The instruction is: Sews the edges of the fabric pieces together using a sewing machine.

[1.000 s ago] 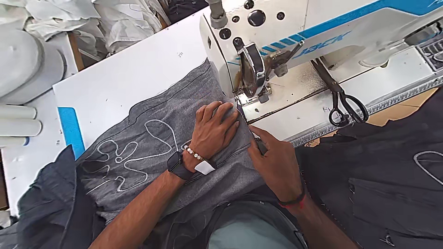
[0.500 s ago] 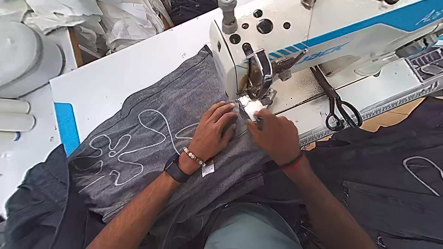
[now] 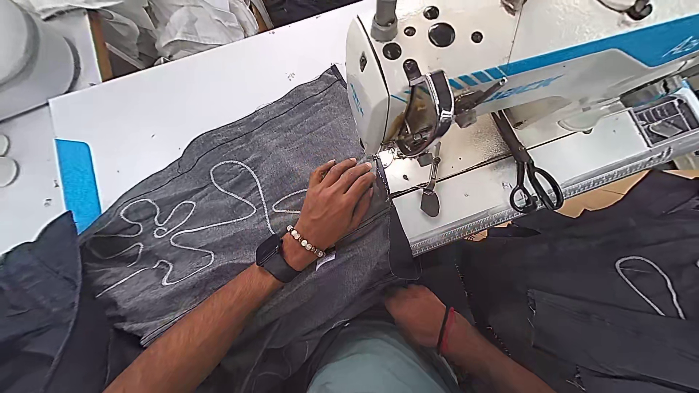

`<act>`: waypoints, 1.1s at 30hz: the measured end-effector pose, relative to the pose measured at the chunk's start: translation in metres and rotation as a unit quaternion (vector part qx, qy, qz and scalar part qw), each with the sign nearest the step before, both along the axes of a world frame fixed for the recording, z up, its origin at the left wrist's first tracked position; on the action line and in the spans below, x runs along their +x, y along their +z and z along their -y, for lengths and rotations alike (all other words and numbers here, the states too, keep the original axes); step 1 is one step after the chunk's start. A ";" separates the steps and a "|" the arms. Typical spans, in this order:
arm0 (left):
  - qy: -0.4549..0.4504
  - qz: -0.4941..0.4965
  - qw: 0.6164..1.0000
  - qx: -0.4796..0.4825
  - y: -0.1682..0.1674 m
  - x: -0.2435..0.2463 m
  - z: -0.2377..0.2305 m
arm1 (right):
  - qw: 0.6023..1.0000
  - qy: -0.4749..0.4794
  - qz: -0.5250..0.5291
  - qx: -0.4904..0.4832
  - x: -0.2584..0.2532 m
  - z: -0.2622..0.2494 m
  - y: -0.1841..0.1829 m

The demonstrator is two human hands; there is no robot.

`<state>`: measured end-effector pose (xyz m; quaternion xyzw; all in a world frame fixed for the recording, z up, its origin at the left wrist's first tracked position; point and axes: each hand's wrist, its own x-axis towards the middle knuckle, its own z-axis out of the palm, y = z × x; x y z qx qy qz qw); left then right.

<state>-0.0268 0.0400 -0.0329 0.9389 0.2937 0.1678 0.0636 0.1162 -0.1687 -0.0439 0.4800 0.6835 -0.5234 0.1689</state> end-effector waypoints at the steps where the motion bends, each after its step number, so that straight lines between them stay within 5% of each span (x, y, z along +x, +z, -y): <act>1: 0.003 -0.003 1.000 0.004 0.002 0.001 -0.005 | 0.997 -0.029 -0.050 0.041 0.008 -0.009 0.006; 4: 0.001 -0.006 1.000 -0.007 0.007 0.002 -0.008 | 0.904 -0.282 -0.152 0.282 0.021 -0.034 0.040; 6: 0.001 -0.002 1.000 0.005 0.007 0.005 -0.012 | 0.810 -0.393 -0.049 0.432 0.029 -0.068 0.046; 8: 0.005 0.003 1.000 0.010 0.002 0.006 -0.012 | 0.769 -0.444 0.036 0.458 0.033 -0.097 0.036; 15: 0.012 0.002 1.000 0.003 -0.001 0.003 -0.012 | 0.764 -0.458 0.138 0.433 0.012 -0.118 0.025; 22: 0.018 -0.022 0.999 0.015 -0.001 0.006 -0.011 | 0.756 -0.450 0.093 0.467 0.021 -0.117 0.021; 28: 0.024 -0.032 0.999 0.027 -0.001 0.006 -0.009 | 0.739 -0.351 0.129 0.560 0.017 -0.112 0.009; 33: -0.011 -0.016 1.000 0.023 -0.001 0.001 -0.009 | 0.779 -0.277 0.170 0.536 0.016 -0.116 0.025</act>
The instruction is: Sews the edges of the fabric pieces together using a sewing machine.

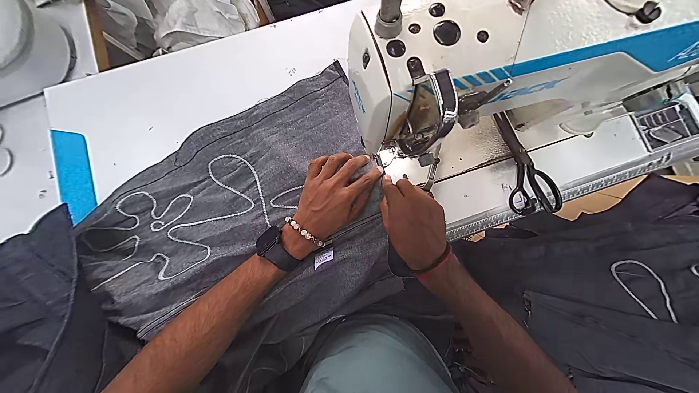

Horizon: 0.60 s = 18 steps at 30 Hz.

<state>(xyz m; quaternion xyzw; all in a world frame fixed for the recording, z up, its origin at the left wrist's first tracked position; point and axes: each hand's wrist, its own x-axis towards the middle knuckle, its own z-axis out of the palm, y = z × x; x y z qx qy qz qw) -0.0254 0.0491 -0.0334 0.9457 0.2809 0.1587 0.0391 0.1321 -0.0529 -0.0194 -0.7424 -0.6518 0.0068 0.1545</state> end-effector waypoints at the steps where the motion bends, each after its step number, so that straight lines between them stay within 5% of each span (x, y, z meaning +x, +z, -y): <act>1: 0.000 -0.002 1.000 -0.004 0.000 -0.001 0.000 | 1.000 0.007 0.000 -0.005 0.001 -0.001 0.001; 6: 0.004 0.006 1.000 0.004 0.001 0.001 -0.008 | 1.000 0.011 -0.007 -0.009 0.002 -0.010 -0.001; 11: -0.096 0.000 0.995 0.039 0.010 -0.003 -0.015 | 1.000 0.013 0.006 0.019 0.007 -0.017 -0.006; 15: -0.056 0.029 0.994 -0.088 0.014 -0.002 0.005 | 0.988 -0.026 -0.147 0.024 0.023 0.000 -0.003; 18: -0.055 0.035 0.996 -0.053 0.005 -0.008 0.003 | 0.977 -0.086 -0.191 0.034 0.026 0.006 -0.005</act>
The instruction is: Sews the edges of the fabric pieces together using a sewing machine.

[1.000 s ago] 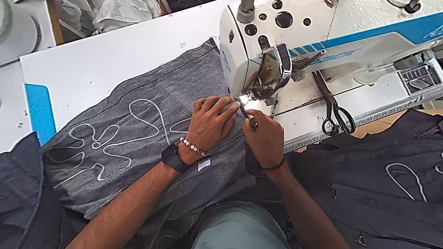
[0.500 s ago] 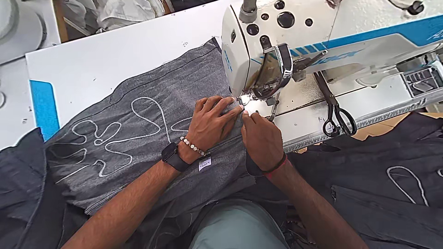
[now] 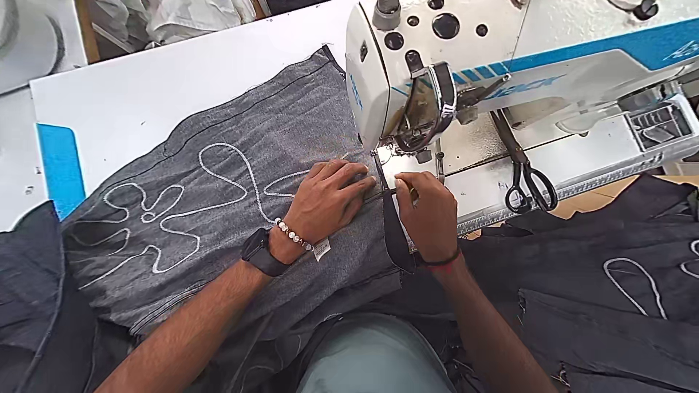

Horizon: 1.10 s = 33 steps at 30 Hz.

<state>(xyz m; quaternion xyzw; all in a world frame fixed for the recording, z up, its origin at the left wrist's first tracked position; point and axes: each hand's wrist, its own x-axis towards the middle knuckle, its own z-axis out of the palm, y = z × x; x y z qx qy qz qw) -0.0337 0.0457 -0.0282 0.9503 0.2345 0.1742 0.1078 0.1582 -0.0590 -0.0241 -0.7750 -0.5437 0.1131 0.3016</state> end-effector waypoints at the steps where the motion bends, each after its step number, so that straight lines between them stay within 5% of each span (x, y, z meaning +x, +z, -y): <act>1: -0.006 0.002 1.000 0.022 -0.003 0.000 -0.002 | 1.000 -0.010 -0.007 -0.001 -0.002 0.000 0.000; 9: 0.035 -0.044 0.997 0.044 -0.007 0.005 -0.003 | 0.998 -0.028 -0.008 -0.059 -0.014 -0.012 0.009; 16: 0.010 -0.023 0.998 0.054 -0.007 0.005 -0.002 | 0.983 0.096 0.145 0.054 -0.020 -0.006 -0.005; 24: -0.060 -0.028 0.997 0.027 -0.005 -0.002 -0.009 | 0.980 0.132 0.124 0.081 -0.022 0.107 -0.026; 28: -0.038 -0.021 0.999 0.033 -0.006 0.002 -0.003 | 0.982 0.024 0.150 0.109 0.007 0.121 -0.021; 33: -0.009 -0.016 1.000 0.026 -0.008 0.005 0.004 | 0.967 0.079 0.123 -0.208 0.027 0.095 0.037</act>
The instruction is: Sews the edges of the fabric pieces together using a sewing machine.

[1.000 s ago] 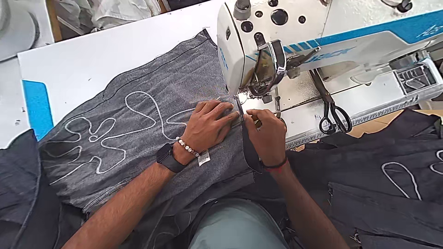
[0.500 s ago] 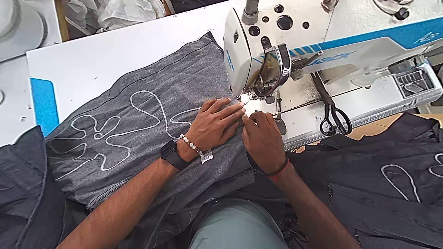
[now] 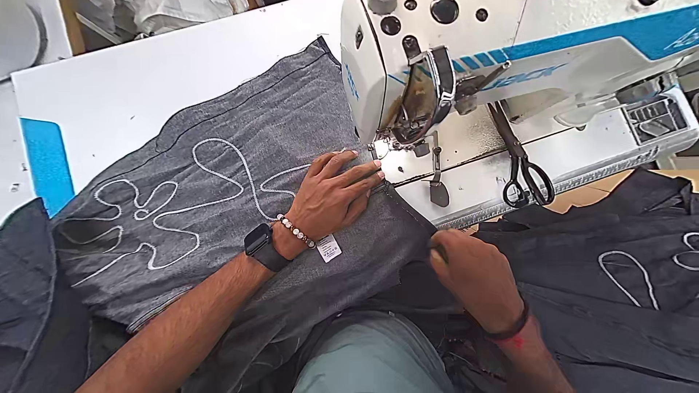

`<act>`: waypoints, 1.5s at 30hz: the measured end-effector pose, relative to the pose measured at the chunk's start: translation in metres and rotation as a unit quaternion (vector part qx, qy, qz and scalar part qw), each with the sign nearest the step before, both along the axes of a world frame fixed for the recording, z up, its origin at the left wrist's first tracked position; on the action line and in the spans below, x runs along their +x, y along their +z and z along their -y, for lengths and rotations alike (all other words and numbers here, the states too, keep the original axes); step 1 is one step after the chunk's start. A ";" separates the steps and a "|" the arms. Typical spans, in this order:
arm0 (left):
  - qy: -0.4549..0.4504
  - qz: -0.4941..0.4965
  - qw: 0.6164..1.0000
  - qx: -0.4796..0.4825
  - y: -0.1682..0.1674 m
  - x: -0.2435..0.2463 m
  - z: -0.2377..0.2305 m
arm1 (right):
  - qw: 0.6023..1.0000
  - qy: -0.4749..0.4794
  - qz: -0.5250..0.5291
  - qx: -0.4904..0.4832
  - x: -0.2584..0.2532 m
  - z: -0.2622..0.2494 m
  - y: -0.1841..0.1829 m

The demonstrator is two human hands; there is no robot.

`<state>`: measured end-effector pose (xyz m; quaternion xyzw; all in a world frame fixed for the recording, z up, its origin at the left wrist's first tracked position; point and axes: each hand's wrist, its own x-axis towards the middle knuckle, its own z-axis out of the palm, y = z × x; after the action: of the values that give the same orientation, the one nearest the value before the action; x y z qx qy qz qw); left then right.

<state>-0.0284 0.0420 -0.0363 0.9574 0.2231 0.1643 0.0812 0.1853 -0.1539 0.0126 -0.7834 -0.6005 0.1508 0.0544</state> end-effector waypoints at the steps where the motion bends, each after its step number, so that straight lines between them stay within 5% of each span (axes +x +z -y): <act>1: -0.001 0.002 1.000 -0.003 0.000 0.000 -0.001 | 1.000 0.009 -0.006 0.002 -0.003 -0.008 0.005; 5: -0.008 0.004 1.000 -0.002 0.000 0.000 0.001 | 0.981 -0.070 -0.072 0.166 -0.026 -0.056 -0.007; 9: -0.004 0.002 1.000 0.007 0.000 -0.001 0.000 | 0.976 -0.124 -0.078 0.163 -0.039 -0.091 -0.032; 15: 0.023 -0.016 0.999 0.016 0.000 0.001 0.001 | 0.966 -0.010 0.023 0.258 -0.039 -0.071 -0.044; 32: -0.022 0.005 1.000 -0.005 0.003 -0.001 -0.012 | 0.985 0.058 0.024 0.160 -0.029 -0.068 -0.036; 45: -0.104 0.016 0.989 0.103 0.008 -0.006 -0.101 | 0.990 0.055 0.047 0.121 -0.037 -0.124 -0.023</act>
<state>-0.0340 0.1428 -0.0280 0.9758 0.1033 0.1926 0.0023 0.1480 -0.0300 -0.0109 -0.7428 -0.6586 0.0424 0.1122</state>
